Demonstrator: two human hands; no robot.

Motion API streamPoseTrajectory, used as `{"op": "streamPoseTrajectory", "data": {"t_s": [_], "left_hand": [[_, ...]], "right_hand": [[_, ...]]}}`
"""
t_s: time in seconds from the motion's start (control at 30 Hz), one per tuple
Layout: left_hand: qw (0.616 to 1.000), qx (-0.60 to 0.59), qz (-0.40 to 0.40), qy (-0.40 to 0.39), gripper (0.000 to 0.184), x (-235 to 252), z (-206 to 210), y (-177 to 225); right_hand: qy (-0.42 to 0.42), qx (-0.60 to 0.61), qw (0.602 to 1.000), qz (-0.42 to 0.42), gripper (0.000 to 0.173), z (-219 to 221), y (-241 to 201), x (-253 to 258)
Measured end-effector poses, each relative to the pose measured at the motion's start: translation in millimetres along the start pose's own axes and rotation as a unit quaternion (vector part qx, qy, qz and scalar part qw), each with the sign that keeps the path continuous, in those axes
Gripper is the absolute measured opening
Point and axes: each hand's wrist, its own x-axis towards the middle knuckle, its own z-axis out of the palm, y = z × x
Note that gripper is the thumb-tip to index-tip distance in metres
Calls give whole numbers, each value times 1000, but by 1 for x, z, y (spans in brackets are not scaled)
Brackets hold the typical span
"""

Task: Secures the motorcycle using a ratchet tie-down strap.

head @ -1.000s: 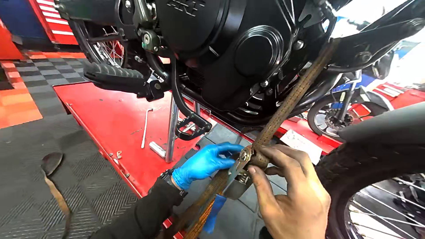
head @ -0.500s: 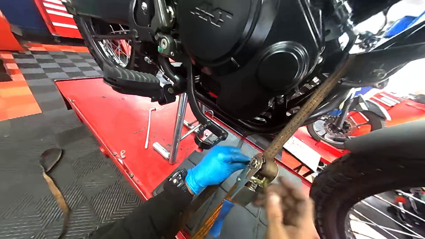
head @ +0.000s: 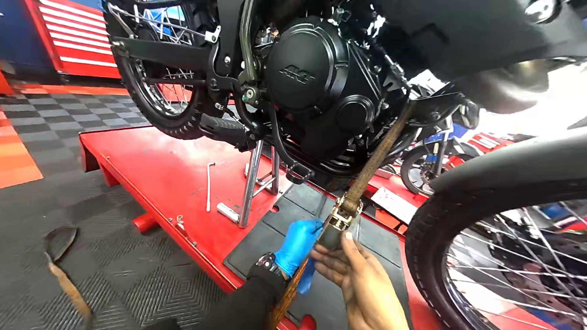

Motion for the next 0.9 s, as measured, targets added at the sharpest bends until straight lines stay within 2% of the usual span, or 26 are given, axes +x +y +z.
{"op": "streamPoseTrajectory", "data": {"t_s": [0.13,0.2,0.5,0.6,0.67,0.73,0.77,0.83,0.9], "left_hand": [[999,-7,-35,13,31,8,16,-5],[999,14,-42,17,33,8,7,0],[998,36,-54,13,39,8,-1,-1],[997,25,-69,-14,38,6,-5,8],[999,24,-37,-9,38,4,4,-1],[998,-6,-21,-56,35,-7,1,-8],[994,-19,-24,-109,32,-18,-3,-13],[975,-24,-29,-219,30,-41,-14,-25],[963,-14,-35,-269,32,-67,-27,-38]], "right_hand": [[78,44,994,-65,25,19,8,3],[91,48,991,-89,24,22,10,8],[91,65,994,-19,28,19,-2,10],[69,55,996,-33,28,14,2,10],[54,26,996,-72,27,8,8,11],[33,-49,992,-109,26,0,13,14],[22,-95,989,-115,27,-6,17,16],[3,-204,971,-122,32,-21,24,21],[15,-278,946,-165,43,-37,31,26]]}}
